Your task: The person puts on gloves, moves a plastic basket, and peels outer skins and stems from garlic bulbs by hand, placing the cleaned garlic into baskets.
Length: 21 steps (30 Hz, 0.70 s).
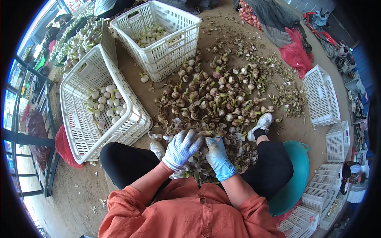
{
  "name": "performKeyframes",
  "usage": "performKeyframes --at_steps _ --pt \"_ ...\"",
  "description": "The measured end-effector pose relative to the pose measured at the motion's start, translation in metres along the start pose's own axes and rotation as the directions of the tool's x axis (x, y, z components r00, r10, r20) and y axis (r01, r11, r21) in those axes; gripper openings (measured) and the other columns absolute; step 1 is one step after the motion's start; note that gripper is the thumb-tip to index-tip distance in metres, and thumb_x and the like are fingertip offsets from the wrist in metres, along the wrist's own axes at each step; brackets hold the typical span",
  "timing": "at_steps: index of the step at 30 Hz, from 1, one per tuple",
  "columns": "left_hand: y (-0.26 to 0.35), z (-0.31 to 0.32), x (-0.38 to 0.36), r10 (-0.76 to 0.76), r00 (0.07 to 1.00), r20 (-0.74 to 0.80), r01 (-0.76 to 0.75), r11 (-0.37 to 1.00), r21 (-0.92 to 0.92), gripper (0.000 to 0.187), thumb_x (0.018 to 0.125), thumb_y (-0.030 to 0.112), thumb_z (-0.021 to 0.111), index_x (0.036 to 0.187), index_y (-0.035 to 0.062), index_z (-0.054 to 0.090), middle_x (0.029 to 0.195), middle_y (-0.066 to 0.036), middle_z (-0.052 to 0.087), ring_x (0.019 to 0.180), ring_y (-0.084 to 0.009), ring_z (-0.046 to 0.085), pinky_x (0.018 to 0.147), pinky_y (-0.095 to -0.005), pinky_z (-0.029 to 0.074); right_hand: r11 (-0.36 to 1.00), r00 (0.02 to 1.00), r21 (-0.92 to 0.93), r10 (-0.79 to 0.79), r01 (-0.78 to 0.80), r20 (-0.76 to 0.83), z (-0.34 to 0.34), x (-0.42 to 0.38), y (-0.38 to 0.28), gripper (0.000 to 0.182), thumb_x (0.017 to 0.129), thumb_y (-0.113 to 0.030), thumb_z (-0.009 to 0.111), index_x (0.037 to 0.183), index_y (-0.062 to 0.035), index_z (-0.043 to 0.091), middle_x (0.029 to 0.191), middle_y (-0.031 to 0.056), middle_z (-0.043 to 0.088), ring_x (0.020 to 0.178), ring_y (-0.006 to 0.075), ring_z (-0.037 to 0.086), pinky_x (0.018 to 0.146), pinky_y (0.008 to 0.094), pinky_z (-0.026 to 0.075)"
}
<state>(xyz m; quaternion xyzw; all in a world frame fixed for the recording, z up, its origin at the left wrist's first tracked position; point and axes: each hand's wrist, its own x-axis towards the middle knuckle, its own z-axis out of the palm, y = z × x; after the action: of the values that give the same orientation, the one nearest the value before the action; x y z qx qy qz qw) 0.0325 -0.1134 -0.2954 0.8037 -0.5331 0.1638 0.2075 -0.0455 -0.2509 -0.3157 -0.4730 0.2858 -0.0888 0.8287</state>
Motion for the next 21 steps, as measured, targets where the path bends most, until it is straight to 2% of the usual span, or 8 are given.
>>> performKeyframes --at_steps 3,5,7,9,11,15,18,21 --pt "0.005 0.006 0.002 -0.313 0.946 0.081 0.307 0.791 -0.53 0.056 0.068 0.007 0.073 0.119 0.0078 0.052 0.114 -0.014 0.05 0.103 -0.0301 0.053 0.087 -0.0364 0.047 1.0 1.0 -0.016 -0.026 0.026 0.009 -0.012 0.007 0.01 0.008 0.081 -0.006 0.061 0.087 -0.0041 0.056 0.072 -0.004 0.053 0.065 0.0031 0.046 0.056 0.0203 0.039" --pt "0.004 0.016 -0.005 -0.413 0.805 0.425 0.482 0.039 -0.875 0.067 0.064 0.005 0.079 0.123 0.0047 0.047 0.115 -0.013 0.05 0.109 -0.0282 0.051 0.094 -0.0343 0.043 0.836 0.915 -0.378 -0.392 0.398 0.098 -0.009 0.004 0.002 0.017 0.08 -0.008 0.063 0.094 -0.0008 0.057 0.072 -0.0025 0.053 0.064 0.0031 0.042 0.054 0.0212 0.037" --pt "-0.001 0.015 -0.003 -0.408 0.832 0.375 0.466 0.151 -0.872 0.077 0.063 0.005 0.081 0.129 0.0043 0.043 0.116 -0.013 0.05 0.111 -0.0242 0.05 0.098 -0.0319 0.04 0.742 0.935 -0.576 -0.331 0.343 0.13 -0.007 -0.004 -0.017 0.022 0.082 -0.007 0.064 0.102 0.0003 0.058 0.081 0.002 0.06 0.07 0.0045 0.051 0.06 0.0217 0.044" --pt "0.0 0.003 0.005 -0.4 0.884 0.242 0.426 0.476 -0.77 0.082 0.065 0.009 0.081 0.135 0.0041 0.038 0.119 -0.014 0.049 0.113 -0.0244 0.049 0.099 -0.0331 0.039 0.978 0.987 0.206 -0.054 0.021 0.154 0.007 -0.011 -0.034 0.028 0.084 -0.007 0.065 0.11 -0.0009 0.058 0.094 0.0053 0.064 0.083 0.0078 0.059 0.071 0.0222 0.049" --pt "0.005 0.01 -0.001 -0.361 0.817 0.45 0.432 -0.136 -0.892 0.091 0.077 0.028 0.075 0.145 0.0035 0.018 0.131 -0.013 0.043 0.115 -0.0213 0.046 0.101 -0.033 0.036 0.952 0.967 -0.205 -0.194 0.227 0.168 -0.004 -0.007 -0.025 0.028 0.086 -0.009 0.063 0.112 -0.0008 0.058 0.103 0.0063 0.065 0.093 0.0112 0.061 0.081 0.0228 0.05" --pt "-0.01 0.022 -0.01 -0.166 0.709 0.685 0.448 -0.644 -0.62 0.078 0.091 0.058 0.039 0.145 0.0051 0.019 0.128 -0.012 0.048 0.111 -0.0184 0.05 0.094 -0.0335 0.042 0.961 0.931 0.229 0.065 -0.155 0.358 -0.025 -0.002 -0.012 0.025 0.084 -0.005 0.063 0.109 -0.0026 0.06 0.1 0.0041 0.064 0.089 0.0122 0.061 0.079 0.0256 0.049" --pt "-0.017 0.011 -0.005 -0.508 0.818 0.27 0.574 0.69 -0.441 0.072 0.089 0.06 0.037 0.132 0.0022 0.04 0.107 -0.02 0.055 0.097 -0.0297 0.058 0.081 -0.0383 0.047 0.973 0.981 0.226 -0.002 -0.042 0.194 -0.015 -0.003 -0.015 0.024 0.083 -0.006 0.065 0.107 -0.0031 0.061 0.095 0.0029 0.064 0.083 0.0106 0.06 0.075 0.0247 0.048" --pt "-0.008 -0.018 0.007 -0.508 0.83 0.23 0.542 0.638 -0.547 0.068 0.079 0.055 0.06 0.123 0.0043 0.048 0.079 -0.011 0.062 0.071 -0.026 0.064 0.061 -0.0347 0.05 0.81 0.933 -0.465 -0.292 0.359 0.212 -0.01 -0.007 -0.011 0.02 0.085 -0.008 0.065 0.103 0.0009 0.061 0.09 0.0036 0.063 0.083 0.0087 0.059 0.074 0.0224 0.047"
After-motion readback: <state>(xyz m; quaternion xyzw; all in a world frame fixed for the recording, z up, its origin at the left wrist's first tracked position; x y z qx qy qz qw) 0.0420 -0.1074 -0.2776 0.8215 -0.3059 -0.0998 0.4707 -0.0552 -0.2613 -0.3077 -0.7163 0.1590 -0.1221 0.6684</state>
